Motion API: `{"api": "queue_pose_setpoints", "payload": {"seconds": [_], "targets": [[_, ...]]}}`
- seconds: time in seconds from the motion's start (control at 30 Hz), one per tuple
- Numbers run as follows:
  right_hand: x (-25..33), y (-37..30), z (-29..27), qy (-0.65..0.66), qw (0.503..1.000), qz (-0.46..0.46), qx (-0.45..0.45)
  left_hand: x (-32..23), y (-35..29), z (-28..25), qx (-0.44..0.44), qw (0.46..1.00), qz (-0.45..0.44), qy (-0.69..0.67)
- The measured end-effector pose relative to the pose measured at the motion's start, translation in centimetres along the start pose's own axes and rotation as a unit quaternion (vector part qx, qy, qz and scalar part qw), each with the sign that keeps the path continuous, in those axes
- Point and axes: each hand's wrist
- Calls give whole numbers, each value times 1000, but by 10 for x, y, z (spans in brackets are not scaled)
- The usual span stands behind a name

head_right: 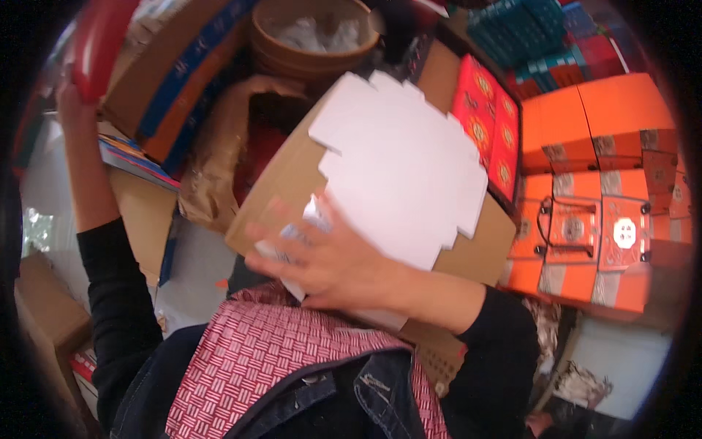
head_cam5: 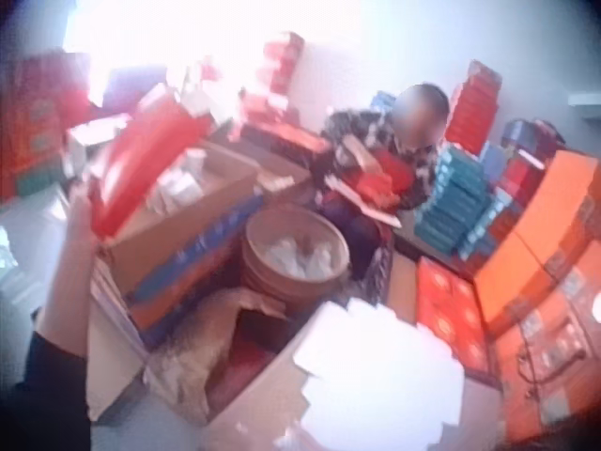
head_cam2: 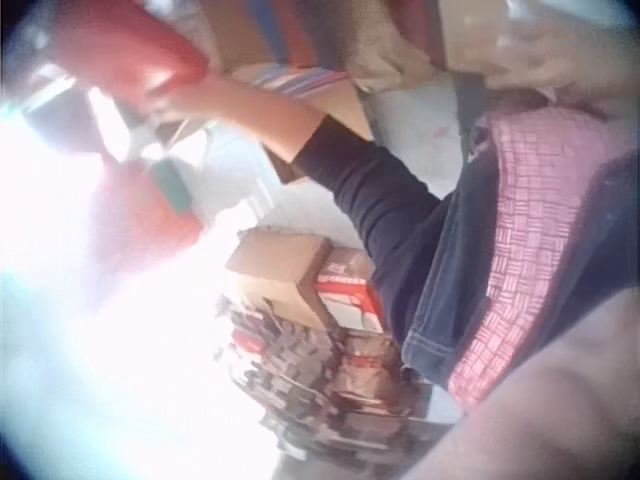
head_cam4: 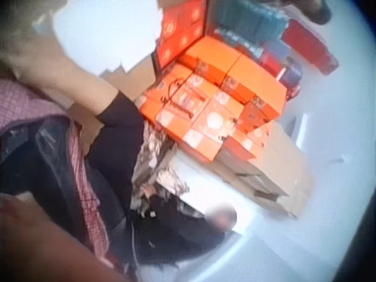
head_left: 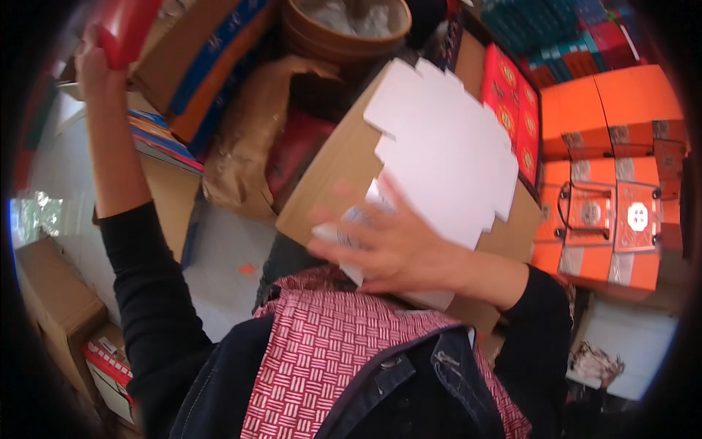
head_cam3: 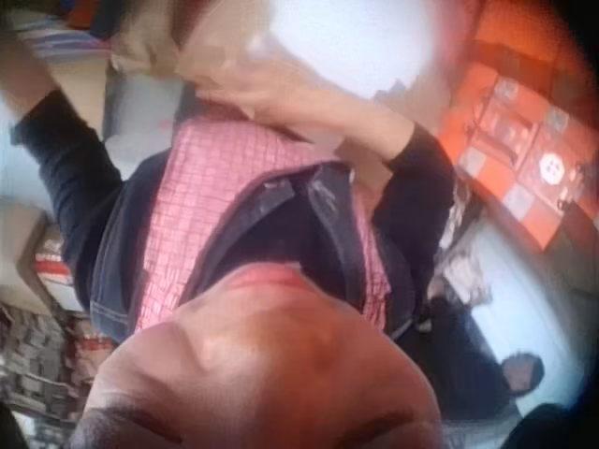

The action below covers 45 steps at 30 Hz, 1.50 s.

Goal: The person assembles red and white paper boxes by folding the sides and tucking flaps. They place small white packets into the boxes and stack the finished units on a nearby table. Another person works alongside in the background.

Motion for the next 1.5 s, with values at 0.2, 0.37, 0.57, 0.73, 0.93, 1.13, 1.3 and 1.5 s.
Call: {"api": "queue_pose_setpoints", "payload": {"seconds": [0.2,0.37,0.57,0.73,0.93,1.13,1.3,1.5], "targets": [[-33,-42,17,16,973,181,-145,-16,-26,21,-26,989,44,138],[-25,-54,24,7,961,211,-180,-75,-97,107,62,987,147,-33],[-10,-107,-60,506,711,25,-487,-42,-193,177,152,972,-29,-178],[-16,-140,-167,367,827,206,-373,-25,-222,219,226,940,-68,-247],[-39,-135,-198,408,818,181,-362,-41,-256,271,221,922,-108,-300],[-42,-136,-61,324,675,93,-656,-71,-313,317,182,921,-159,-306],[-10,-130,3,327,619,119,-704,-63,-362,294,476,838,-183,-192],[24,-156,59,307,679,257,-616,-96,-355,352,580,809,-60,-73]]}}
Point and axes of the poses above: each hand's wrist, its own y-axis towards the middle knuckle, its own z-axis out of the palm, x = y × z, and after that the axes turned 15 degrees about x, right-handed
